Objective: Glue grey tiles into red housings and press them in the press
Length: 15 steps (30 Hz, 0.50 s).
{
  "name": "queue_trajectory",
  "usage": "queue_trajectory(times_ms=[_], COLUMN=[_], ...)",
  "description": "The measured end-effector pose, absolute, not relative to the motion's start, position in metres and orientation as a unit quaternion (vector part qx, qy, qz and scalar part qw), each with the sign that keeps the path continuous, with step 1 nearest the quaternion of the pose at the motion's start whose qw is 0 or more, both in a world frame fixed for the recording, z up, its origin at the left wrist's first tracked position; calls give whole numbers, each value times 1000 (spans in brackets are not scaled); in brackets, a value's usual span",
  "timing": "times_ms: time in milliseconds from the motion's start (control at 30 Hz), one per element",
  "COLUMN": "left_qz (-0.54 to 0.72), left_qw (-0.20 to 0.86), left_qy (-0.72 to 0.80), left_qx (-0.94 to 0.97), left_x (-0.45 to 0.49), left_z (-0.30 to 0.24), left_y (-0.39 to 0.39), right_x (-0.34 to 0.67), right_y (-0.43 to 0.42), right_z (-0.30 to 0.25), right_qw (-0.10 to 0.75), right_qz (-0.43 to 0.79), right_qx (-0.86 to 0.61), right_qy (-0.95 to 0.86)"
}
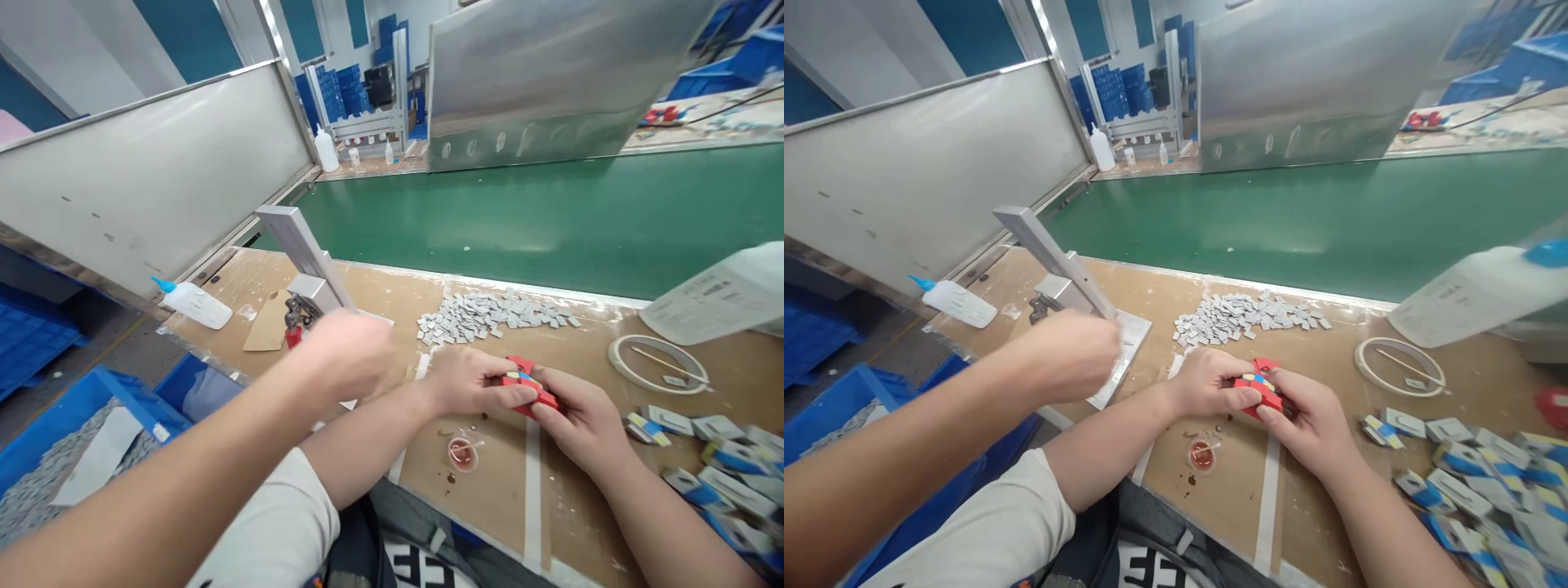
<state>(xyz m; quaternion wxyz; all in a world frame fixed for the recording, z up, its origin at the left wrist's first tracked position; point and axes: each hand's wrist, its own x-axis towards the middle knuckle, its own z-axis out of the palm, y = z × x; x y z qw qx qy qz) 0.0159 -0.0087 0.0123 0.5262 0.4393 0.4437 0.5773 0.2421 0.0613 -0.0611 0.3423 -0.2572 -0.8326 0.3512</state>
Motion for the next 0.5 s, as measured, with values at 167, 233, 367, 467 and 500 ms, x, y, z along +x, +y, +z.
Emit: queue_trajectory(times_ms=[167, 233, 367, 467, 500], left_qz=[307, 293, 305, 314, 323], left_qw=[395, 359, 353, 390, 423], left_qy=[502, 493, 474, 474, 479], left_qx=[706, 737, 747, 724, 698], left_x=[31, 24, 23, 34, 35], left_z=[-17, -20, -27, -23, -17], left_y=[11, 13, 16, 18, 16], right_x=[235, 233, 232, 234, 235], right_y=[59, 59, 58, 58, 58], right_z=[-43, -38, -37, -40, -42], right_qw=[333, 334, 354, 347, 341], right_qz=[347, 336, 313, 328, 336], right_qx=[-248, -237, -221, -232, -239], right_qy=[-841, -848, -853, -847, -845])
